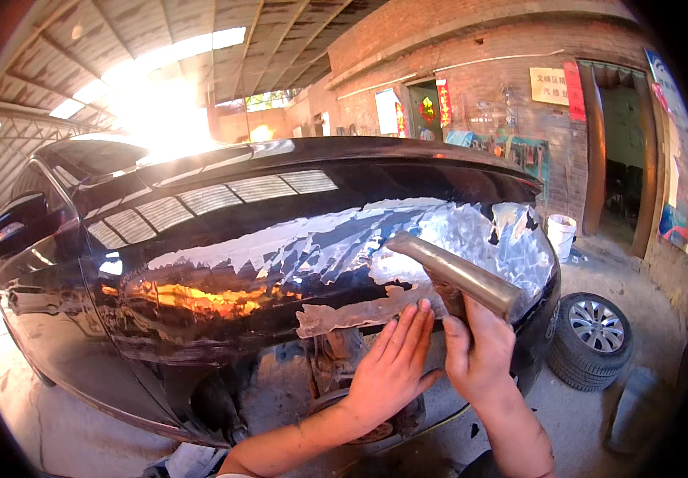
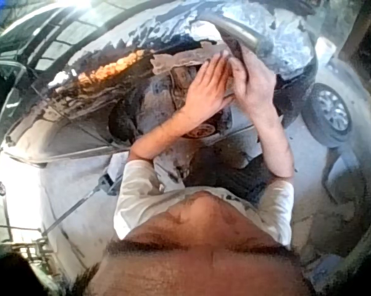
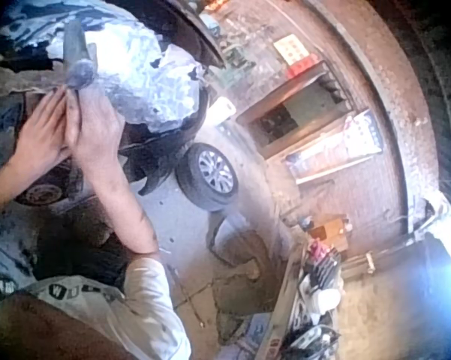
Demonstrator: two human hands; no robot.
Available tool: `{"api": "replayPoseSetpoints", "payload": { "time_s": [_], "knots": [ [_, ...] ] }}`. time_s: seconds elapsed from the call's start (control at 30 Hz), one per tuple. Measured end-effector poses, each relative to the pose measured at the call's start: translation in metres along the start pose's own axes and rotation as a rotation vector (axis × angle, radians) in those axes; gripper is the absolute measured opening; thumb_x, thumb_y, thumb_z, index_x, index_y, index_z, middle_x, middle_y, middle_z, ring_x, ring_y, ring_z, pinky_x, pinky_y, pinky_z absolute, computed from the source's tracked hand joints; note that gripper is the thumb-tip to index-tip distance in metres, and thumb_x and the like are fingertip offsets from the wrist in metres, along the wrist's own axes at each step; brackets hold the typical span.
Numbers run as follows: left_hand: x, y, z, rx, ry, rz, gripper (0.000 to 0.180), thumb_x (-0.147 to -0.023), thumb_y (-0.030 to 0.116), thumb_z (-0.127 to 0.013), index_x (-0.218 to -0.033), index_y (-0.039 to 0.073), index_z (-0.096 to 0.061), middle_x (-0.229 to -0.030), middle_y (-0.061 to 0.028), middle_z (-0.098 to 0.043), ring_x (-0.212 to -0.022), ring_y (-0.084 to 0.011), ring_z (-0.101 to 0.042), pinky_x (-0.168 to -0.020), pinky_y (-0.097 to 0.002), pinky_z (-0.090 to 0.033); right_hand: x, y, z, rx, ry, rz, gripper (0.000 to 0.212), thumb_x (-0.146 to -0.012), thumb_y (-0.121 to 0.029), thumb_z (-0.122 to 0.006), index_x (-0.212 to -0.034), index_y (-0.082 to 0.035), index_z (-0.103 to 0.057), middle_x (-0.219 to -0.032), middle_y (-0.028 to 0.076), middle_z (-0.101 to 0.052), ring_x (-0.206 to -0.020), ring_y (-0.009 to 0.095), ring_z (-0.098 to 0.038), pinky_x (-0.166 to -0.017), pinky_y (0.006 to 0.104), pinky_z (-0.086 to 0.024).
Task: The person uses a hammer to chip away old paint and primer from the side panel of a black car. They repeatedly strike the surface to remove the coating, occasionally pausing to wipe the area with their hand to check the progress.
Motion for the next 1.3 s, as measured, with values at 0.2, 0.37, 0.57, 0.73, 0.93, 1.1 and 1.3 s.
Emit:
{"api": "replayPoseSetpoints", "payload": {
  "time_s": [0.2, 0.37, 0.57, 0.73, 0.93, 1.1, 1.3],
  "knots": [
    [0.000, 0.001, -0.001, -0.016, -0.046, -0.010, 0.084, -0.086, 0.056, -0.058, -0.145, -0.002, -0.044, -0.158, -0.0157, -0.032, -0.148, -0.0260, -0.028, -0.122, -0.0399, -0.018, -0.001, 0.000, -0.007, 0.069, -0.096, -0.048, 0.025, -0.088, -0.003, -0.065, -0.113, 0.002, -0.065, -0.098, 0.021, -0.069, -0.075, 0.037, -0.068, -0.063, 0.0377, -0.055],
    [-0.002, -0.011, 0.015, 0.090, 0.028, 0.006, 0.085, -0.085, 0.053, -0.063, -0.144, -0.003, -0.043, -0.155, -0.0200, -0.035, -0.146, -0.0298, -0.031, -0.119, -0.0423, -0.022, 0.013, 0.004, 0.009, -0.054, 0.044, -0.170, 0.030, -0.088, -0.004, -0.065, -0.116, 0.006, -0.064, -0.100, 0.024, -0.068, -0.083, 0.037, -0.070, -0.069, 0.0385, -0.055],
    [-0.079, -0.037, 0.045, 0.061, 0.217, 0.024, 0.095, -0.083, 0.055, -0.066, -0.143, -0.012, -0.036, -0.154, -0.0275, -0.033, -0.145, -0.0357, -0.032, -0.118, -0.0447, -0.024, 0.043, 0.027, 0.029, -0.107, 0.234, -0.268, 0.061, -0.106, -0.021, -0.043, -0.157, -0.001, -0.015, -0.059, 0.000, -0.048, -0.046, 0.006, -0.040, -0.042, 0.0215, -0.031],
    [-0.133, -0.025, 0.038, 0.132, 0.318, 0.072, 0.102, -0.081, 0.057, -0.067, -0.141, -0.018, -0.034, -0.151, -0.0323, -0.033, -0.145, -0.0381, -0.031, -0.119, -0.0459, -0.023, 0.046, 0.029, 0.036, -0.286, 0.297, -0.414, 0.062, -0.105, -0.019, -0.043, -0.156, 0.002, -0.015, -0.064, 0.003, -0.054, -0.050, 0.005, -0.045, -0.045, 0.0214, -0.034],
    [-0.109, 0.005, 0.023, 0.128, 0.225, 0.045, 0.100, -0.081, 0.054, -0.068, -0.142, -0.017, -0.033, -0.152, -0.0329, -0.031, -0.145, -0.0417, -0.028, -0.119, -0.0470, -0.023, 0.050, 0.041, 0.042, -0.220, 0.262, -0.375, 0.061, -0.106, -0.019, -0.041, -0.157, -0.001, -0.013, -0.063, 0.002, -0.051, -0.049, 0.005, -0.044, -0.045, 0.0211, -0.033],
    [-0.079, 0.021, 0.011, 0.104, 0.169, 0.008, 0.096, -0.082, 0.049, -0.067, -0.143, -0.016, -0.032, -0.152, -0.0329, -0.031, -0.145, -0.0418, -0.029, -0.118, -0.0469, -0.024, 0.042, 0.048, 0.035, -0.195, 0.207, -0.328, 0.060, -0.107, -0.024, -0.040, -0.157, -0.002, -0.013, -0.060, 0.002, -0.049, -0.046, 0.006, -0.041, -0.042, 0.0211, -0.032],
    [-0.090, 0.005, 0.024, 0.145, 0.176, -0.016, 0.092, -0.083, 0.047, -0.064, -0.144, -0.015, -0.033, -0.152, -0.0302, -0.033, -0.146, -0.0407, -0.028, -0.118, -0.0463, -0.024, 0.038, 0.045, 0.035, -0.096, 0.195, -0.182, 0.061, -0.106, -0.018, -0.041, -0.156, 0.000, -0.012, -0.063, 0.003, -0.051, -0.049, 0.006, -0.042, -0.045, 0.0208, -0.033]
  ]
}}
Point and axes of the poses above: each hand's wrist, its own x-axis away from the middle knuckle, its own z-axis out of the back of the hand, y = z × x, the point moved 4 cm from there along -x, towards the middle knuckle
